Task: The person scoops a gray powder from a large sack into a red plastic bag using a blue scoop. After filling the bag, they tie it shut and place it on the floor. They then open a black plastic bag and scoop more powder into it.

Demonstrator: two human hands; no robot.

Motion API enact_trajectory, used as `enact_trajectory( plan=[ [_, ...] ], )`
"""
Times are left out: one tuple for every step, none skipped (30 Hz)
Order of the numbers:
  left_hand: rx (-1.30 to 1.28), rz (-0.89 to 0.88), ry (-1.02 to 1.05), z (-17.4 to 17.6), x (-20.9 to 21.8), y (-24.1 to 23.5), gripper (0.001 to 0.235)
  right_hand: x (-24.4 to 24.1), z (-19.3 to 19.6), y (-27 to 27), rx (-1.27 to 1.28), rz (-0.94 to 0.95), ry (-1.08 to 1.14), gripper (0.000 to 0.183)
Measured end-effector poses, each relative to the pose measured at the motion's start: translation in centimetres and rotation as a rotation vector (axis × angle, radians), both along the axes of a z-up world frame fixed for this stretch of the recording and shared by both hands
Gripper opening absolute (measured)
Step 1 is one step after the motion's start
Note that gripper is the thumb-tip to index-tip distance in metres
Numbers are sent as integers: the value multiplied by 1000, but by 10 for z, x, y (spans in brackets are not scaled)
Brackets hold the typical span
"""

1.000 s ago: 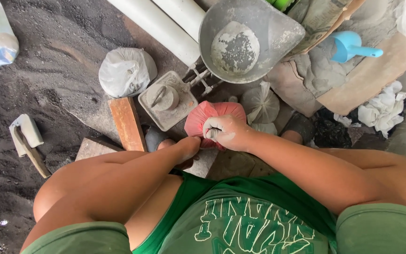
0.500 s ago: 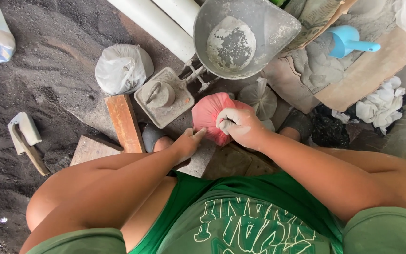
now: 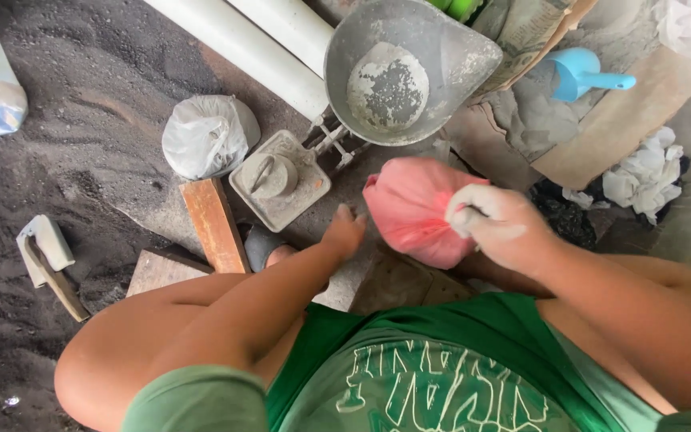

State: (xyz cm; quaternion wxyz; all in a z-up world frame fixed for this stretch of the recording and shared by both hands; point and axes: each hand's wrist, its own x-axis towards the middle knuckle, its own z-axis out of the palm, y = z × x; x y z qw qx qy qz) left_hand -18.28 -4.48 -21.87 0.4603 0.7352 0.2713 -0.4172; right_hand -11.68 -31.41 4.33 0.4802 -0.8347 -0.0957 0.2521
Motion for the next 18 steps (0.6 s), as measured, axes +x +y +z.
enact_trajectory(
  plan=[
    [-8,-3,5,-2,6,-9,53,-2,7,-8,-8,-3,5,10],
    [198,-301,-149,-3,12,-18,59,-3,14,-15,-4,-53,8,14],
    [418,-595,-312,-4,26,-20,64,2,20,-19,11,-102,2,19],
    [422,-596,-317,-9,38,-25,64,4,30,-20,14,-103,-3,19],
    [557,-821,-442,-14,46,-31,64,2,39,-22,37,-110,-23,18],
    [692,-1046,-568,-20,54,-38,65,1,48,-26,60,-117,-43,18],
    [688,-1054,-569,-19,59,-44,65,-2,47,-30,60,-125,-41,18],
    [694,-1125,-555,-18,65,-50,76,-3,47,-35,83,-182,-50,17],
    [700,-1192,-539,-16,73,-55,90,-3,47,-39,106,-235,-60,17],
    [698,-1196,-540,-28,86,-59,90,1,48,-40,105,-239,-58,17],
    [660,-1214,-552,-42,94,-67,83,2,48,-44,118,-243,-85,19],
    [621,-1232,-564,-55,103,-76,78,3,49,-48,130,-247,-113,23],
    [622,-1237,-576,-68,106,-80,78,3,47,-47,128,-255,-122,23],
    [589,-1219,-571,-81,110,-84,50,4,45,-46,88,-253,-112,20],
    [553,-1197,-558,-93,110,-87,27,4,43,-45,48,-245,-95,19],
    [552,-1199,-563,-100,102,-85,27,6,36,-48,45,-247,-98,19],
    [650,-1176,-672,-107,98,-80,13,9,27,-51,48,-262,-103,18],
    [747,-1149,-780,-115,93,-75,6,12,17,-52,50,-276,-109,17]
  ],
)
